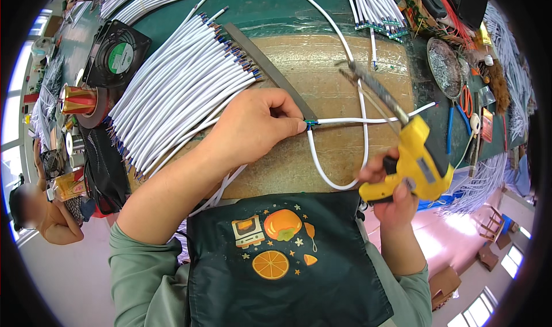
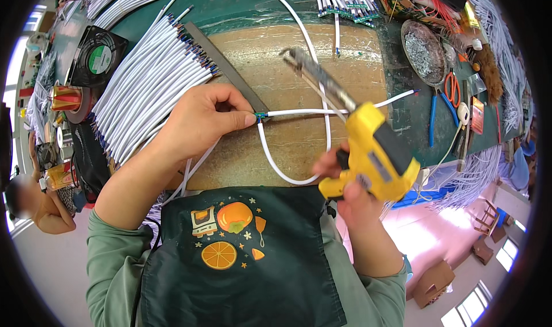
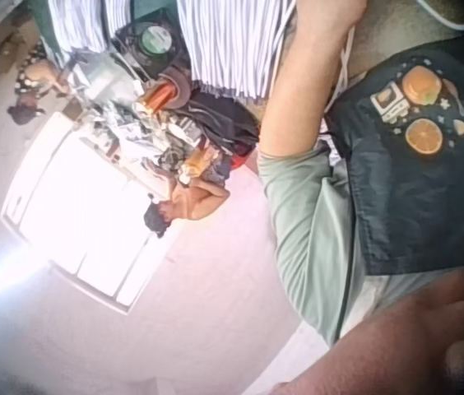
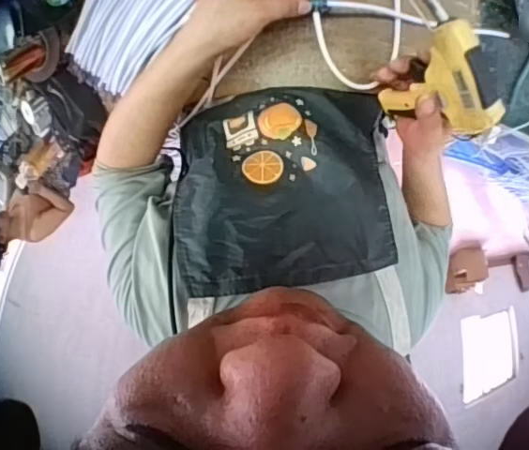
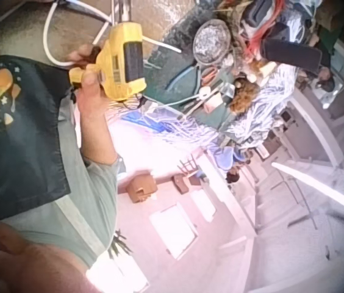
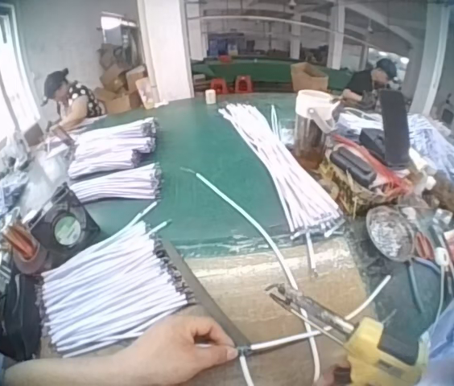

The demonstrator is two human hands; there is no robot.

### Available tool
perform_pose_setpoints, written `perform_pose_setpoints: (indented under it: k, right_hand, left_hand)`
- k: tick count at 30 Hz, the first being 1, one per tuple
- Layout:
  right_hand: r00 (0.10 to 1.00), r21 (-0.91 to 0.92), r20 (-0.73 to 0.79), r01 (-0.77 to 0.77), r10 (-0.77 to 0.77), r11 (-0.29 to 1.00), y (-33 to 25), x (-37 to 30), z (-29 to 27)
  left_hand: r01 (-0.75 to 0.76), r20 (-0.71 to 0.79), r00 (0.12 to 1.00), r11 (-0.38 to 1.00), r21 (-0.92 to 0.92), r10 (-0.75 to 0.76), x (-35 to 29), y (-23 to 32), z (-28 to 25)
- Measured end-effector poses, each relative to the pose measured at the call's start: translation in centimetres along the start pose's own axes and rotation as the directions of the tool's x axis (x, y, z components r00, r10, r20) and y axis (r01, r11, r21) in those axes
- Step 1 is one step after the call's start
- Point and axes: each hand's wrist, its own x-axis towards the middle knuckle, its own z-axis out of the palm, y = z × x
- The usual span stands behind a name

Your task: The person aligns a wire with a small circuit board and uses a soldering iron to connect them, then slides a white tube over the wire. They repeat this process by picking up another wire and soldering it to a circuit board.

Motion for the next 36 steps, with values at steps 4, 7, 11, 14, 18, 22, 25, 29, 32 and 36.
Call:
perform_pose_setpoints:
  k: [4,7,11,14,18,22,25,29,32,36]
  right_hand:
    - [0.996,-0.064,0.01,-0.083,0.084,0.994,0.0,-2.9,0.6]
    - [0.991,-0.096,0.015,-0.129,0.131,0.987,0.4,-4.3,0.4]
    - [0.984,-0.214,-0.019,-0.176,0.176,0.961,1.4,-5.7,-0.5]
    - [0.986,-0.15,0.037,-0.157,0.164,0.976,2.1,-6.0,-0.8]
    - [0.987,-0.136,0.062,-0.139,0.148,0.981,2.5,-6.2,-1.2]
    - [0.989,-0.141,0.07,-0.118,0.129,0.983,2.8,-6.2,-1.3]
    - [0.989,-0.124,0.078,-0.113,0.123,0.986,2.9,-6.2,-1.3]
    - [0.993,-0.098,0.043,-0.107,0.112,0.989,3.2,-6.4,-1.1]
    - [0.988,-0.075,0.032,-0.149,0.151,0.986,3.1,-6.3,-0.9]
    - [0.985,-0.089,0.049,-0.159,0.164,0.983,2.6,-5.9,-0.7]
  left_hand:
    - [-0.003,0.006,1.0,1.0,-0.03,0.003,0.2,-0.3,0.0]
    - [-0.007,0.01,1.0,1.0,-0.028,0.007,0.2,-0.2,0.1]
    - [-0.006,0.006,1.0,1.0,0.003,0.006,0.2,-0.2,0.1]
    - [0.001,0.009,1.0,1.0,0.014,-0.001,0.3,0.1,0.1]
    - [0.014,0.017,1.0,1.0,-0.001,-0.014,0.2,0.4,0.1]
    - [0.007,0.019,1.0,1.0,-0.027,-0.007,0.4,0.1,0.1]
    - [0.006,0.021,1.0,0.999,-0.045,-0.005,0.4,0.0,0.1]
    - [0.012,0.02,1.0,0.999,-0.04,-0.011,0.3,0.2,0.1]
    - [0.016,0.02,1.0,0.999,-0.033,-0.015,0.3,0.2,0.1]
    - [0.017,0.02,1.0,1.0,-0.018,-0.017,0.4,0.3,0.1]
